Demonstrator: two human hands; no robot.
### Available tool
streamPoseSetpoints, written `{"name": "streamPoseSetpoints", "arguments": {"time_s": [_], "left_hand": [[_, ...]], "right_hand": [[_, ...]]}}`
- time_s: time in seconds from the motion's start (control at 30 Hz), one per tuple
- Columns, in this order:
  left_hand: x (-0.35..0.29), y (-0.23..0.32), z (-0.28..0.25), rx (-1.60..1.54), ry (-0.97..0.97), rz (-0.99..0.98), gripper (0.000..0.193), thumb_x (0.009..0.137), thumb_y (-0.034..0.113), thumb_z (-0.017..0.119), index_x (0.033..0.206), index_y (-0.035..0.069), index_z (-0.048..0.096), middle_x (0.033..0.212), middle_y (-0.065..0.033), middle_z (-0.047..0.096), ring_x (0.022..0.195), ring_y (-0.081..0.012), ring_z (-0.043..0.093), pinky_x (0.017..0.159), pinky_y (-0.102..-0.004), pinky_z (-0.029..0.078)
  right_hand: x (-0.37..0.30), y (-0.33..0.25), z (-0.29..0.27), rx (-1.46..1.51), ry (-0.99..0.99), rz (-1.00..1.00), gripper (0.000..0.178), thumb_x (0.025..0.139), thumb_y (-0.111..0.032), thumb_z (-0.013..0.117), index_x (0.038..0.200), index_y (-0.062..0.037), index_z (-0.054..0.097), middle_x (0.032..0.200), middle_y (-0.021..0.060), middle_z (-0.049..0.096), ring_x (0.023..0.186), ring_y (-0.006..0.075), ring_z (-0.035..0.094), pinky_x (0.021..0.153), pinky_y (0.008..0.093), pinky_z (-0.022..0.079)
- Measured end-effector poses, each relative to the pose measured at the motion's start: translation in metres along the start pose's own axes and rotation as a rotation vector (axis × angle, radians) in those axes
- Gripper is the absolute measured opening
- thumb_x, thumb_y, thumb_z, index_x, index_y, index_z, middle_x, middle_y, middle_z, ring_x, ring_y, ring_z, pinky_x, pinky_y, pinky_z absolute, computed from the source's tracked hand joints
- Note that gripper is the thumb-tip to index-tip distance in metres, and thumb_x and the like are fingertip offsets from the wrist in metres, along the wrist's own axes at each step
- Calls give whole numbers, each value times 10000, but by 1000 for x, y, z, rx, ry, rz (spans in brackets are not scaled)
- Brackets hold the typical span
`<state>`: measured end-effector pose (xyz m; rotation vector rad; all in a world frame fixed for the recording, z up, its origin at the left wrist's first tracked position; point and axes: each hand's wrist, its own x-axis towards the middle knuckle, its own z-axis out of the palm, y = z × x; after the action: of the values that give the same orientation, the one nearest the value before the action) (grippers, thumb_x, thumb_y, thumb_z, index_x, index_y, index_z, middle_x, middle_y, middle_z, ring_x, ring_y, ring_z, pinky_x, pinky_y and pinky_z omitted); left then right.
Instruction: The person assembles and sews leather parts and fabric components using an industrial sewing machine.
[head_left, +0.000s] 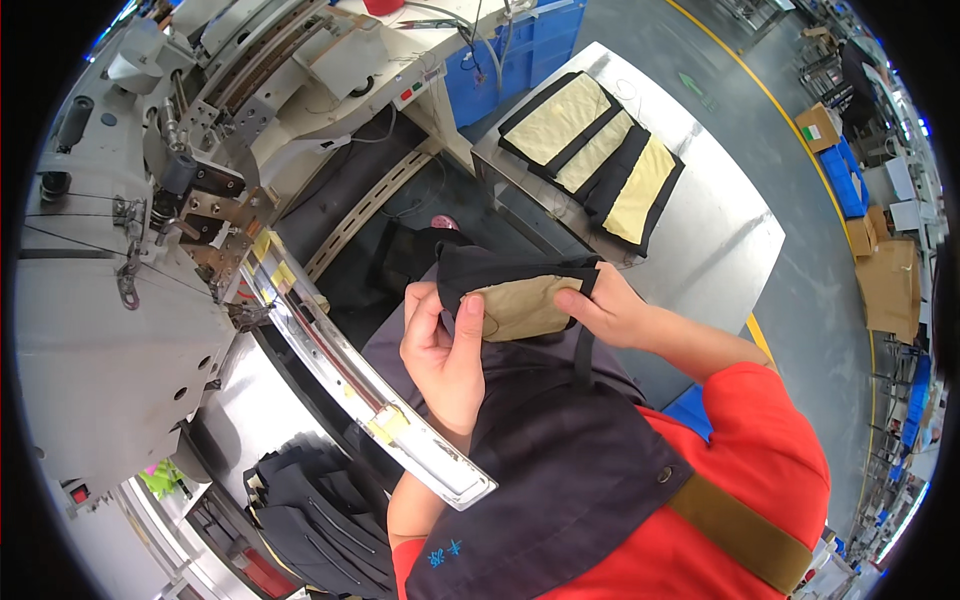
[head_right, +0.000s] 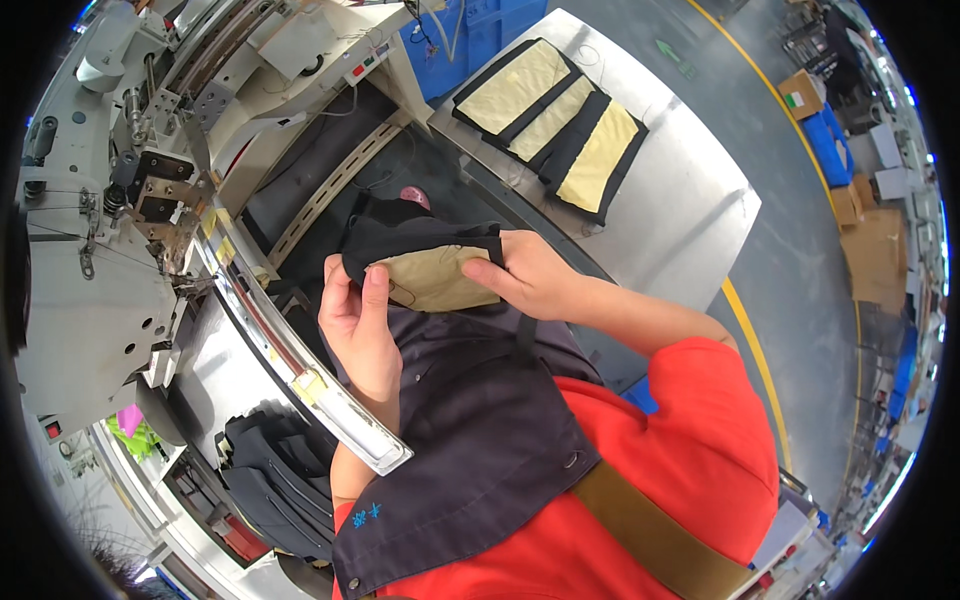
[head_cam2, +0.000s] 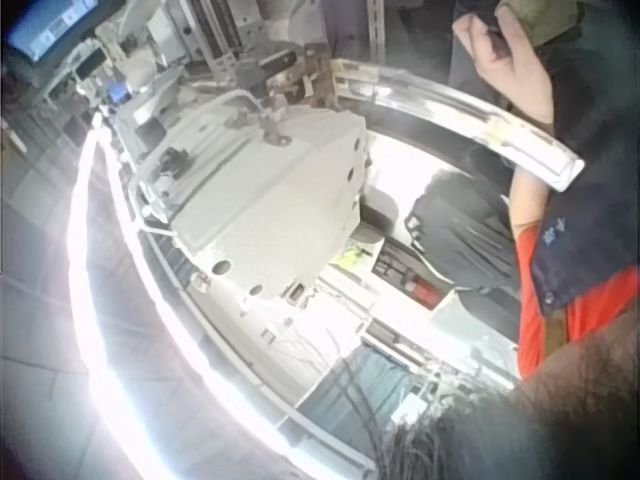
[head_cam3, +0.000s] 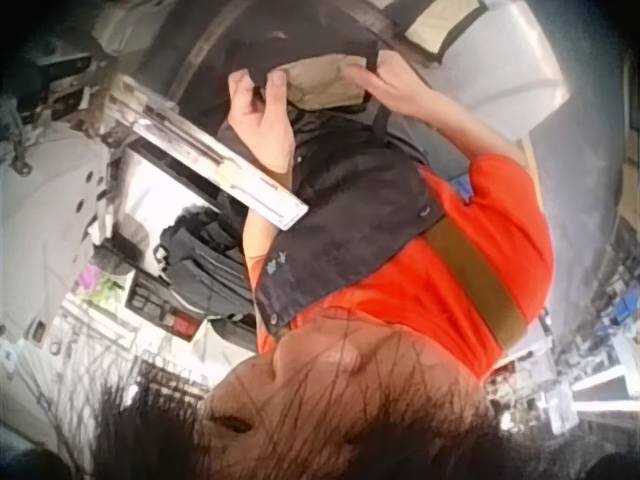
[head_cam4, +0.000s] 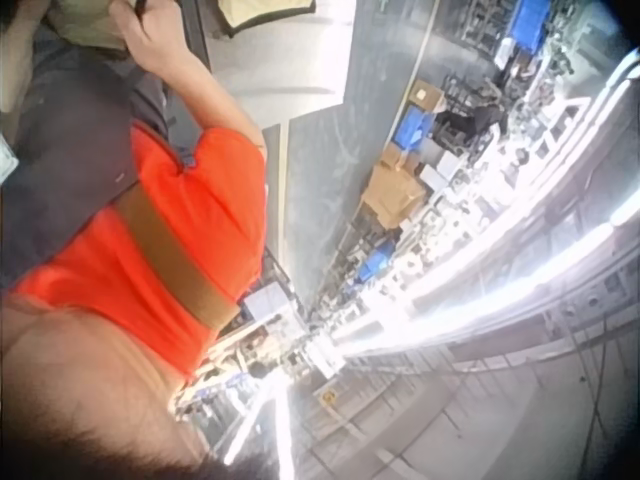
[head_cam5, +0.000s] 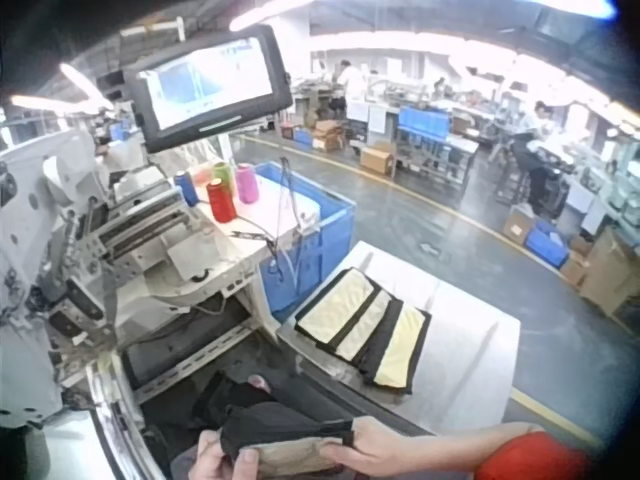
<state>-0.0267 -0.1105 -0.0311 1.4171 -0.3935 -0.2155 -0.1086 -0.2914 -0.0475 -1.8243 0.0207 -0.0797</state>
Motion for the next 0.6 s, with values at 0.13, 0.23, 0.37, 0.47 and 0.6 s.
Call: {"name": "streamPoseSetpoints", "arguments": {"time_s": [0.13,0.23,0.37,0.47,0.6], "left_hand": [[-2,10,1,7,-54,5,133,889,39,566,1004,-20,598,927,3,462,876,-88,445,830,-205,340],[-3,13,2,-21,-56,0,122,879,32,584,986,-25,596,911,-4,450,845,-88,429,788,-198,343],[-3,14,2,-28,-46,-3,115,865,27,611,962,-30,590,897,-12,437,813,-89,413,748,-191,347],[-4,14,2,-29,-33,1,115,863,28,613,960,-30,591,889,-11,437,809,-90,413,745,-192,349],[-4,13,3,-18,-40,17,110,861,22,610,957,-29,592,884,-12,440,805,-90,417,741,-193,352]], "right_hand": [[-6,-3,-6,-86,-98,28,377,964,-340,432,969,10,574,842,151,599,745,283,534,712,340,434],[-8,0,-1,2,-69,25,393,972,-340,411,956,21,567,850,154,602,752,276,540,717,333,435],[-8,3,5,127,-2,-55,428,977,-352,397,999,42,562,865,150,603,758,251,533,736,335,436],[-8,3,6,140,0,-60,447,978,-358,391,1037,51,560,903,155,608,785,247,540,757,333,439],[-10,8,4,155,-33,-16,449,979,-353,385,1071,51,560,977,158,622,856,228,564,794,326,442]]}}
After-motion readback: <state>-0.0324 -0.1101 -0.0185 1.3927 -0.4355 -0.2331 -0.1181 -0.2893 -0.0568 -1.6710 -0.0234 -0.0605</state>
